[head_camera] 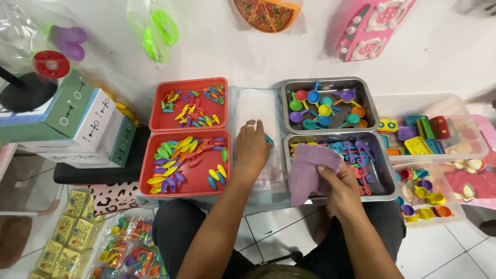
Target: Sorting, cleaning, and packing small plastic toys into bags and trays.
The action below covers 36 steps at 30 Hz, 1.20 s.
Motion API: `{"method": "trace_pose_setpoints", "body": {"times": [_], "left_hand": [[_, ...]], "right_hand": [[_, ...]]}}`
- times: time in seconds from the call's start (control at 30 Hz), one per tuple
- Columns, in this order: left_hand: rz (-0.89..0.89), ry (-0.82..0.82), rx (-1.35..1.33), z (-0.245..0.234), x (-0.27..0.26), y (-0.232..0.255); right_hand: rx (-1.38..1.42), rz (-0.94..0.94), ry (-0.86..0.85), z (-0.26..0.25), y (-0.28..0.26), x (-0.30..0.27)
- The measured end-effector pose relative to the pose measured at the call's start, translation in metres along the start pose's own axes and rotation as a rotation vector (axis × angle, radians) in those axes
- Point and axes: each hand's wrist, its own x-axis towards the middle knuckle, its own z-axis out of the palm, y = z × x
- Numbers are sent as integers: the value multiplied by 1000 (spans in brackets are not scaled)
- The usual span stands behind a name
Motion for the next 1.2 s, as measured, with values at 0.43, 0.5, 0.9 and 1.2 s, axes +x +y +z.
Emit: {"method": "trace_pose_setpoints", "body": {"times": [0.43, 0.5, 0.9, 1.2], "left_hand": [[-20, -80, -1323, -26, -95, 45], [-59, -49, -1351, -28, -97, 39], [-116, -164, -1009, 5, -110, 8], [43, -36, -1097, -12, -110, 39]], "right_hand": [[-47, -19, -34, -4, 12, 5], [-104, 40, -40, -11, 20, 5], [-215, 132, -377, -17, 9, -1], [-155, 58, -252, -28, 2, 10]]}}
